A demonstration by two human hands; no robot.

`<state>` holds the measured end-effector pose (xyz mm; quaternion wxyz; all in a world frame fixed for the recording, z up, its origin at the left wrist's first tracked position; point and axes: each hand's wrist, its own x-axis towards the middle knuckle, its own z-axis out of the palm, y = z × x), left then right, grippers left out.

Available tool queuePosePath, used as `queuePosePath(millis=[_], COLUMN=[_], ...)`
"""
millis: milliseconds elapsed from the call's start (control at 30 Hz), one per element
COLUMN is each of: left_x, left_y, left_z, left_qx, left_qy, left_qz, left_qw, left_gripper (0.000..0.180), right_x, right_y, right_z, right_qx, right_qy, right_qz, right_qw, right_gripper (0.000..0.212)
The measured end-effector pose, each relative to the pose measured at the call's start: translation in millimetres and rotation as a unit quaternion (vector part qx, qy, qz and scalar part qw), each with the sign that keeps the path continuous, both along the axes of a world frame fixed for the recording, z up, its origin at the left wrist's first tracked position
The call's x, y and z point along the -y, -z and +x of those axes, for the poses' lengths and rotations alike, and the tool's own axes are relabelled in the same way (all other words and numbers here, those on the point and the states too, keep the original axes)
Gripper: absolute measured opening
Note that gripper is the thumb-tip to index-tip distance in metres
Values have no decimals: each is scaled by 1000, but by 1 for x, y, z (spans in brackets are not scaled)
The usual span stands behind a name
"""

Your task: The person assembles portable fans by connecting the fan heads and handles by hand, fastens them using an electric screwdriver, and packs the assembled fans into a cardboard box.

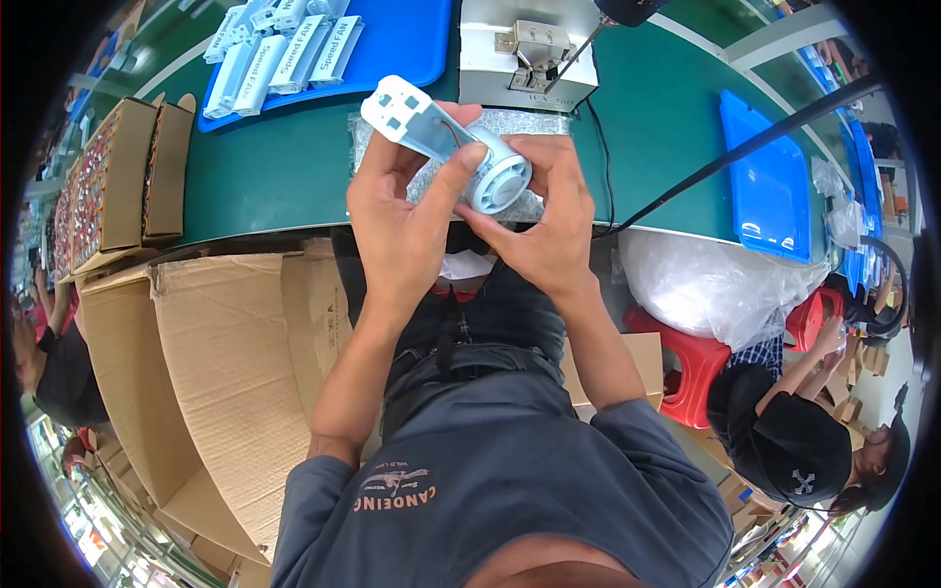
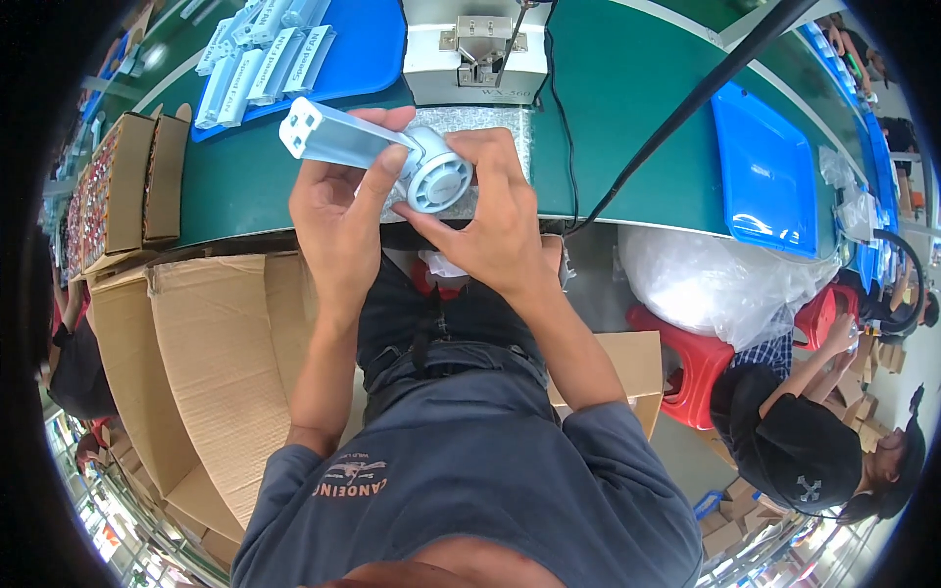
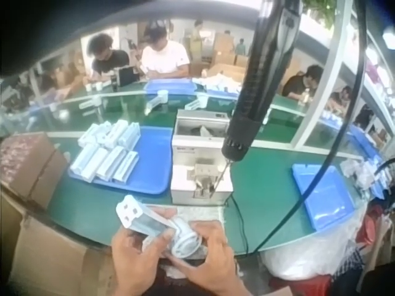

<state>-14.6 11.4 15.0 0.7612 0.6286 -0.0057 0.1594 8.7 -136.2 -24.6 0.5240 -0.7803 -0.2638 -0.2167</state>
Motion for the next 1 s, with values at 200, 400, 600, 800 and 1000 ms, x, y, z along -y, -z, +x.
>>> queuePosePath(millis=[200,400,600,800,1000], left_x=[10,15,24,12,17], left_y=[15,25,27,25,35], left_z=[-4,-2,1,7,4], left_qx=[1,16,29,2,30], left_qy=[-17,-14,-67,-56,-44], left_qz=[-12,63,103,22,273], left_qw=[1000,998,992,998,961], left_gripper=[44,56,54,60,65], right_x=[-2,-3,-8,-4,33], right_y=[15,24,28,8,-61], right_z=[2,2,4,8,-9], right_qx=[-3,-16,-31,-28,-7], right_qy=[11,22,26,15,-13], right_qz=[1,15,71,57,-151], right_qw=[1000,1000,997,998,988], right_gripper=[71,69,71,66,38])
